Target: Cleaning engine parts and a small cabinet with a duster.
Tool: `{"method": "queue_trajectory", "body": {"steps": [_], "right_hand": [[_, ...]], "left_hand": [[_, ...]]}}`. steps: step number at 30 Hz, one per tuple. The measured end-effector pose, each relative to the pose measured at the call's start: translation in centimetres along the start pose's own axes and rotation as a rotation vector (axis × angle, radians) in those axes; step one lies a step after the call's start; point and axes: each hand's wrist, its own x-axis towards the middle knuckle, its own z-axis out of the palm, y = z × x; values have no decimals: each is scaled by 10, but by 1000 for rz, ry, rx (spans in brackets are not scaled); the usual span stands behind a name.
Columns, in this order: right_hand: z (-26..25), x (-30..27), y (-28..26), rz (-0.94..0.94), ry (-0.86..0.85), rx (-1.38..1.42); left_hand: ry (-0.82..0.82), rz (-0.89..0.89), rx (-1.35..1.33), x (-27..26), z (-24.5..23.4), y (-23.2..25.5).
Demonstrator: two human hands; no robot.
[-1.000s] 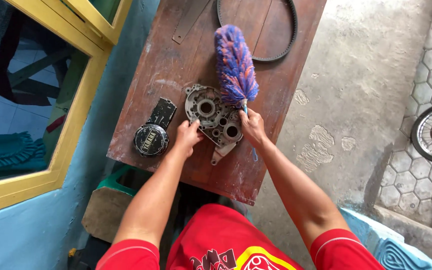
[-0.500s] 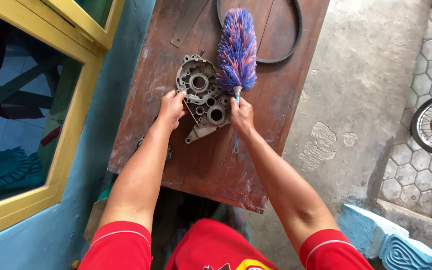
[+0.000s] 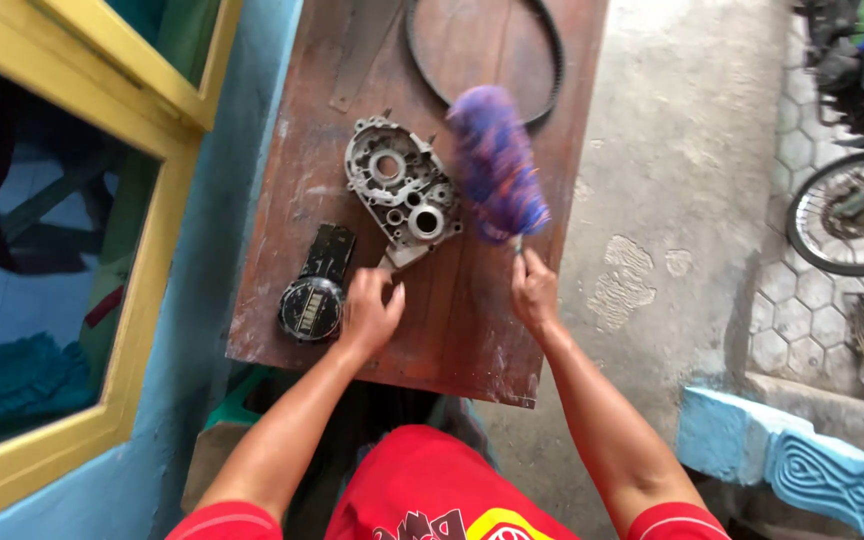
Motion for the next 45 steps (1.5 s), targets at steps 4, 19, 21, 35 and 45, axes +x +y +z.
{"method": "queue_trajectory", "body": {"steps": [4,19,21,35,45], "right_hand": [[-10,-12,46,112,31,7],[-20,-136,84,385,148,-226],[-26,-145,81,563,309,-33],[-31,-220,0,-124,-180,-269],[-53,-218,86,241,257,-206]], "left_hand": [[-204,54,109,-39,-8,5],[-726,89,703,-71,-16,-27],[-781,98,715,-66,-15,-33],[-884,60,726,-68,-33,-27],[-758,22,685,-119,-24,-14]]}}
